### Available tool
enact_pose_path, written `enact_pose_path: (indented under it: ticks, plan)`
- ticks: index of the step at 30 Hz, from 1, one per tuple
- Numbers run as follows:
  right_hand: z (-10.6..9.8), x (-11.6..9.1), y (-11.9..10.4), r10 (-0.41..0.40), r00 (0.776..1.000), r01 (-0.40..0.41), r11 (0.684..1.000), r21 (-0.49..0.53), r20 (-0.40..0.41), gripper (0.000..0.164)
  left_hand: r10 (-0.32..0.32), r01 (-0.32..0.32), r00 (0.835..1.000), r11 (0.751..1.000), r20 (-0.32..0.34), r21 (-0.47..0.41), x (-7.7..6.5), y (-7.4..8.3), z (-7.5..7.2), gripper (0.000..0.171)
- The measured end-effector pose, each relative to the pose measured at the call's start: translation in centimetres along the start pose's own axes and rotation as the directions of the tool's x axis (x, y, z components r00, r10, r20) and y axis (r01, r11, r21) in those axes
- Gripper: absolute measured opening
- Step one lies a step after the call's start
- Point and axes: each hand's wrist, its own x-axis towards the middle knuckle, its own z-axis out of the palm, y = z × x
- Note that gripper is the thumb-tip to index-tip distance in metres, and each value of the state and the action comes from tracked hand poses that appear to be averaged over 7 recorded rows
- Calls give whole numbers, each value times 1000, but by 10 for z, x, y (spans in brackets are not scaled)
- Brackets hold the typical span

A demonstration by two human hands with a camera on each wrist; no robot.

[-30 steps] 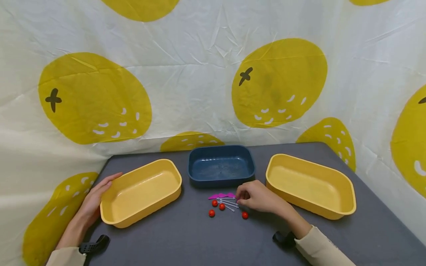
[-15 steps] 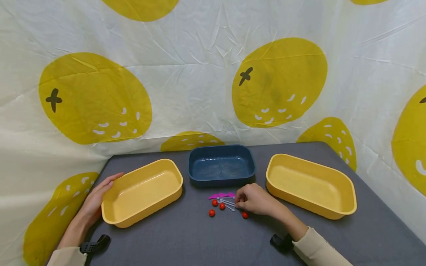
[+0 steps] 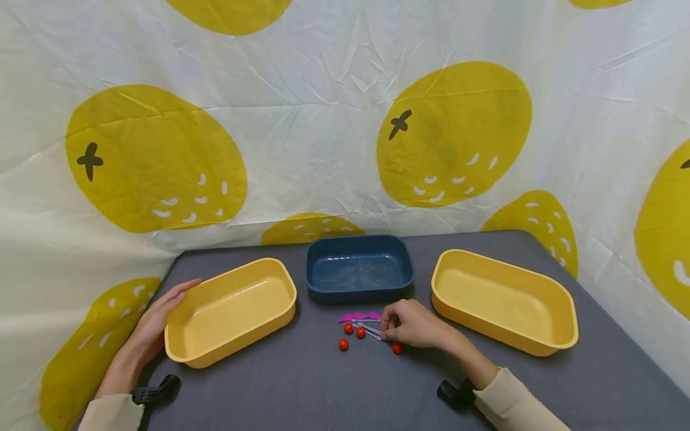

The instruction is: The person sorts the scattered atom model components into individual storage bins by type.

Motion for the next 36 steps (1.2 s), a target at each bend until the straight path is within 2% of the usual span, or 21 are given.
enact_pose_path:
  ticks: [10,19,31,36]
  plan:
    - [-6,-1,2,-24,1000,25,998,58,-19,9,13,-13,1000,999,4,-46,2,0,2,50]
    - [-18,-6,-2,43,997,-33,989,144,-66,4,-6,5,1000,1000,-7,-9,3,-1,3,51]
    - [-20,-7,-10,13,989,27,964,264,-150,5,-4,4,1000,1000,-3,-1,-1,-1,0,50]
    - [-19,-6,-12,-16,987,68,945,321,-161,7,-5,6,1000,1000,-7,15,-1,-1,-1,50]
